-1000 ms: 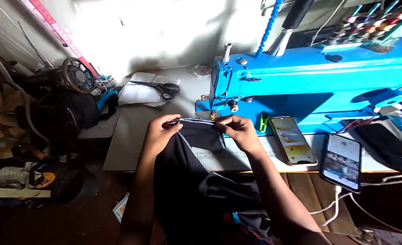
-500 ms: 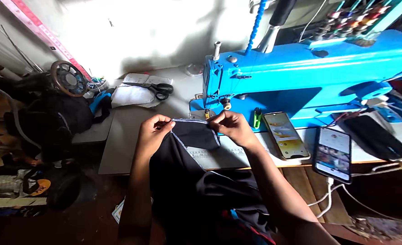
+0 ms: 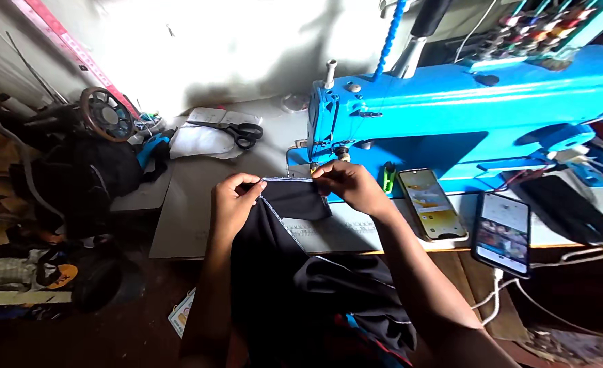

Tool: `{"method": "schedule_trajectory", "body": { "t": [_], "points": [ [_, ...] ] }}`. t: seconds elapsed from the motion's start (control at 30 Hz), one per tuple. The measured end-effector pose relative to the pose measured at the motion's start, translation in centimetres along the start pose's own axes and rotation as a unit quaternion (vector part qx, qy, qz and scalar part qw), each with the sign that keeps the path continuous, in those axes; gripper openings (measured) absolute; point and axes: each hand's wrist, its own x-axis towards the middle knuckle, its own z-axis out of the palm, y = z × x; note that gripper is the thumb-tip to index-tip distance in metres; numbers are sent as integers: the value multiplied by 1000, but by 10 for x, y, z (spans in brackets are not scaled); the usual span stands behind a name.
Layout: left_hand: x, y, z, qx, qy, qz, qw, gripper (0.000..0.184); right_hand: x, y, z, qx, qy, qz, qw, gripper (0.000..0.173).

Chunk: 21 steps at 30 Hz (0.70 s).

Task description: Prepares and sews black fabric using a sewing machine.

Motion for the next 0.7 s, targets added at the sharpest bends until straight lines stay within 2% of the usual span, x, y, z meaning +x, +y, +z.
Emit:
{"method": "schedule_trajectory", "body": {
  "t": [0.1, 0.2, 0.27, 0.37, 0.53, 0.63, 0.7],
  "points": [
    [-2, 4, 2, -28, -3, -24, 999, 11, 1, -1, -1, -20, -10, 0, 1000, 15],
    [-4, 0, 3, -7, 16, 20, 1000, 10, 1, -4, -3, -52, -17, -9, 998, 16],
    [-8, 0, 6, -1, 40, 39, 998, 10, 2, -8, -1, -104, 2, -46, 993, 15],
    [-20, 6, 13, -16, 105, 79, 991, 14, 4, -24, 4, -192, 54, -107, 974, 12],
    [-31, 29, 15, -25, 258, 195, 946, 13, 5, -70, 6, -303, 122, -222, 919, 12],
    [-40, 30, 6, 9, 296, 247, 923, 13, 4, -85, 12, -333, 128, -247, 901, 13],
    [-52, 33, -15, 36, 277, 238, 930, 13, -4, -91, 24, -301, 101, -228, 921, 15]
  ]
}}
